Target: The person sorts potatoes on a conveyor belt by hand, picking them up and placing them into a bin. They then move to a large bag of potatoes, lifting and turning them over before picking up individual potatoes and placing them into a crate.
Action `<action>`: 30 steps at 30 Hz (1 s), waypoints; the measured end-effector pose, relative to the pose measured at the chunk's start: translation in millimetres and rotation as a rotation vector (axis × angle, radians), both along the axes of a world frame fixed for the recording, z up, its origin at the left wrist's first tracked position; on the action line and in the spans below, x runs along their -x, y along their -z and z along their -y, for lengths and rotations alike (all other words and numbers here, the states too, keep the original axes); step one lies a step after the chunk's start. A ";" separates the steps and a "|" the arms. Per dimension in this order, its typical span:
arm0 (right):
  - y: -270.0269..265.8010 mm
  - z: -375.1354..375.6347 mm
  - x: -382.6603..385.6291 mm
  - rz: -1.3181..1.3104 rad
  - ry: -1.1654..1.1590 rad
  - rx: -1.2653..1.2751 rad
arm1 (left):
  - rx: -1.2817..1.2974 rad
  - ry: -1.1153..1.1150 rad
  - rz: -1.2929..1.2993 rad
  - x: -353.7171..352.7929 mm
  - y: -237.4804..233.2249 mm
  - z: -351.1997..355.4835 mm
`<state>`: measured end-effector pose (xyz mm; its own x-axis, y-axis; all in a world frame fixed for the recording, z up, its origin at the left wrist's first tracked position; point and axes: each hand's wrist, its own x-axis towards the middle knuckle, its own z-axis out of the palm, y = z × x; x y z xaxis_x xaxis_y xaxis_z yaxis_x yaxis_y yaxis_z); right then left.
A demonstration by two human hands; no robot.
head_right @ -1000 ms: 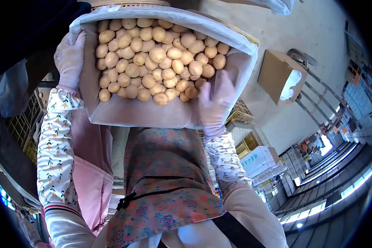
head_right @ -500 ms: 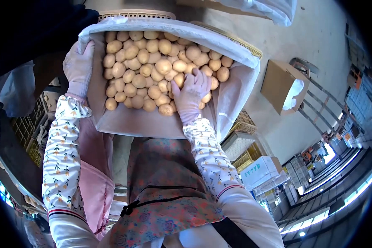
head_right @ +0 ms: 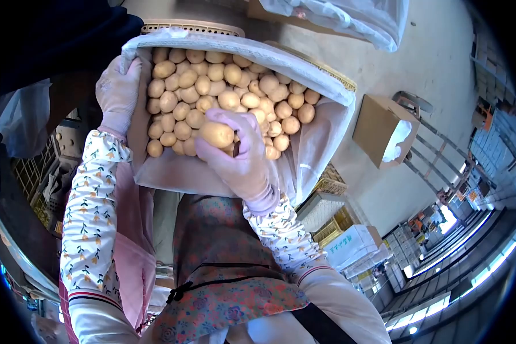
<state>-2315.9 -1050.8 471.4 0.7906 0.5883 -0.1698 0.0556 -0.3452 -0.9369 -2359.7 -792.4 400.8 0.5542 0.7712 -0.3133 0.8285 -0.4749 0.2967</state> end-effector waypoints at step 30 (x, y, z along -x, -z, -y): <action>-102.2 -53.5 -5.7 -1.257 -0.449 -0.302 | 0.017 -0.370 0.033 178.7 67.9 139.8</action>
<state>-2310.2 -997.3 573.6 -0.0667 0.8929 -0.4454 -0.8286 -0.2982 -0.4738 -2538.4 -932.2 333.0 0.2489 0.9162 -0.3141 0.9331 -0.1398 0.3314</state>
